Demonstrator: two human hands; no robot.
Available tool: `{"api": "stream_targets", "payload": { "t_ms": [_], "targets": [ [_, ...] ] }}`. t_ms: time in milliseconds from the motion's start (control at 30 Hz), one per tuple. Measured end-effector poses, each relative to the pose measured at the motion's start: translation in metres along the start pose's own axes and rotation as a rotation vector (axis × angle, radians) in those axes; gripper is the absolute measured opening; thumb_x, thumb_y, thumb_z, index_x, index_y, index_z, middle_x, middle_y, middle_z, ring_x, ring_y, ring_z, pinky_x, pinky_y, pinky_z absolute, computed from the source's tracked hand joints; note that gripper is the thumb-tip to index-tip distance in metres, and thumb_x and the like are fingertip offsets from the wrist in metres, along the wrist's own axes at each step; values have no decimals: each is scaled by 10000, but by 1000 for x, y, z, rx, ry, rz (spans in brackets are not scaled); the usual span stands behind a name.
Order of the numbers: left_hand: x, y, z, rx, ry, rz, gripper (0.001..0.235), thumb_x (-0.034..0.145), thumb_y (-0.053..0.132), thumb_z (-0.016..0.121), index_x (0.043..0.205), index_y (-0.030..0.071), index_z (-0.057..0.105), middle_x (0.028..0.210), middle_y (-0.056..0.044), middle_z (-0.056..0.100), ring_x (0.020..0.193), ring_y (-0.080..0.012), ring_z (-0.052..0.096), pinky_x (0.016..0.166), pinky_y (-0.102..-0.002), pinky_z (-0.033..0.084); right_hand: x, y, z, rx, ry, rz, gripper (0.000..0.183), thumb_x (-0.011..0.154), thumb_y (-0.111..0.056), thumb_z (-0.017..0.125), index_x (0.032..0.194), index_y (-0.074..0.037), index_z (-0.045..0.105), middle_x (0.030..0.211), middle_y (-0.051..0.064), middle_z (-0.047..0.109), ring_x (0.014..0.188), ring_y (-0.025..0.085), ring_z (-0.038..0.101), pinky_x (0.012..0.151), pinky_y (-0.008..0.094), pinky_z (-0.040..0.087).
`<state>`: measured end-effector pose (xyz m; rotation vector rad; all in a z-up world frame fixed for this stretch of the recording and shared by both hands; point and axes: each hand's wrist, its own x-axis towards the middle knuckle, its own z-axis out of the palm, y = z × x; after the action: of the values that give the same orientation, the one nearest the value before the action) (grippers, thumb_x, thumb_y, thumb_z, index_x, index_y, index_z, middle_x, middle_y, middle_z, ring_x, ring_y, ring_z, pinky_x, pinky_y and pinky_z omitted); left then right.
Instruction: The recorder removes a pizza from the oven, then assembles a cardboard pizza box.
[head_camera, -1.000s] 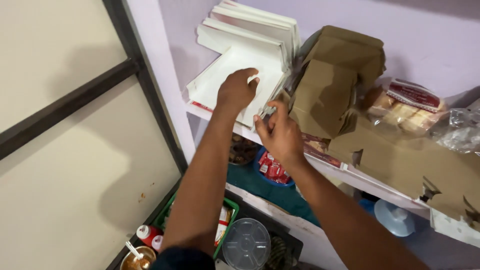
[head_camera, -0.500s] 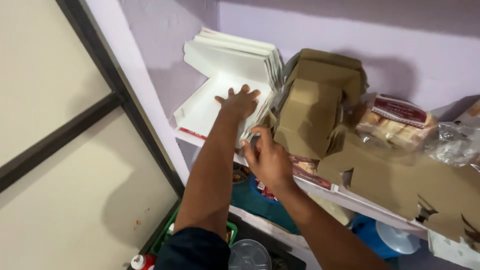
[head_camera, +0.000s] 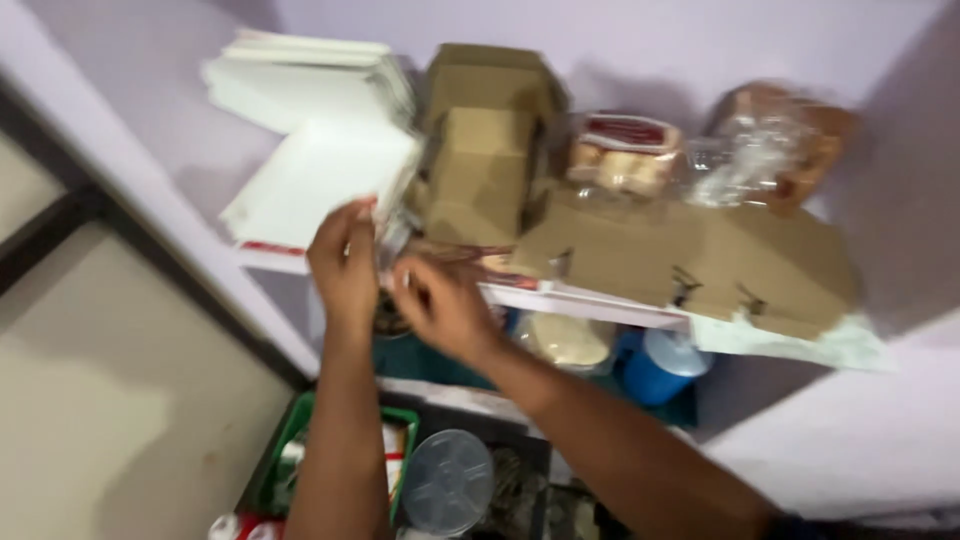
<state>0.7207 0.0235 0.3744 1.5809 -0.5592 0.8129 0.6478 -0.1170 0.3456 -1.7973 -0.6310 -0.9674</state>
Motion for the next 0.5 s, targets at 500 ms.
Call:
{"api": "stream_targets", "payload": {
  "t_ms": [500],
  "targets": [
    [-134,92,278,134,-695,514,364,877,264,794,1188,98,700,1276,-104,692,1245,-317,618,1056,-492,463,-483,32,-301,-73,194,1066,282,943,-283,647,953,-13,728,618,52,615,519,134,546,499,335,455]
  ]
}}
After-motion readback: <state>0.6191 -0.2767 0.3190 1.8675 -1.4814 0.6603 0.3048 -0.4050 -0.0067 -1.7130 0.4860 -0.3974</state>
